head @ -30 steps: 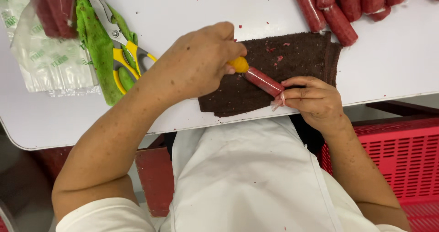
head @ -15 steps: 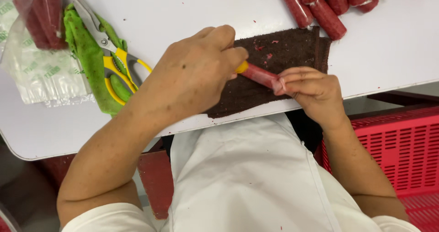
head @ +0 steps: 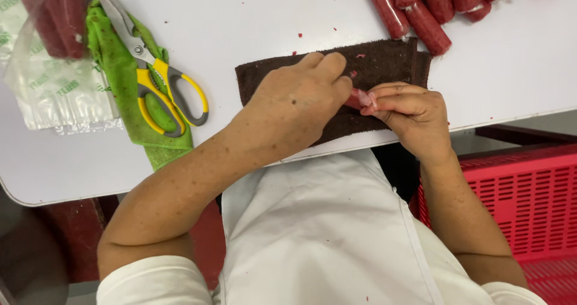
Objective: The person packages meat products into plastic sleeves by hand, smoothing each sleeve and placing them onto a pile.
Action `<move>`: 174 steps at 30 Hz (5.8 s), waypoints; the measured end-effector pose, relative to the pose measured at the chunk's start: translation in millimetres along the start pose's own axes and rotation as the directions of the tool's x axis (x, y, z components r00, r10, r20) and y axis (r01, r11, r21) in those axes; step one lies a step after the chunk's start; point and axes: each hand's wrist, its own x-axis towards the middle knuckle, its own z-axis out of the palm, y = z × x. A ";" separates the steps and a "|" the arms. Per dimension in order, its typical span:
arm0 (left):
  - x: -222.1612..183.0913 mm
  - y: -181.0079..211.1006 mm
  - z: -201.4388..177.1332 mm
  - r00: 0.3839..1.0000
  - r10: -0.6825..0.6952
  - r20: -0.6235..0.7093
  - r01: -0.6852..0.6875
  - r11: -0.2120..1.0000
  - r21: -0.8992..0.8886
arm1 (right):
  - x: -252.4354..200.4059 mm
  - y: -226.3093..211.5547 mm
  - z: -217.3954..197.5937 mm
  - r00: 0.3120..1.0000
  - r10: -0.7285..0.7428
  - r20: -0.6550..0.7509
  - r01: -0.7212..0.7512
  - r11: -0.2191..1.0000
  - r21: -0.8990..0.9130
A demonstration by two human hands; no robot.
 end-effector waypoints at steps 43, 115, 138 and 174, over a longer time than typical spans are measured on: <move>43.2 -91.2 16.8 0.842 0.165 -0.514 -0.160 0.986 0.054 | 101.2 -19.0 14.0 0.979 0.155 0.131 -0.174 0.973 0.150; -53.0 58.9 94.9 0.758 -0.643 -0.108 -0.243 -0.125 -0.962 | 42.7 -89.7 88.8 0.969 0.076 -0.233 0.050 0.869 0.493; -41.1 15.6 94.9 0.559 -0.289 -0.777 0.090 0.953 -0.289 | 63.0 -30.8 64.4 1.000 0.013 -0.010 -0.012 0.992 0.123; 83.8 -184.8 -100.7 0.970 0.075 -0.230 0.071 0.820 0.567 | 213.6 -58.3 12.5 0.970 -0.241 -0.033 0.213 0.905 -0.368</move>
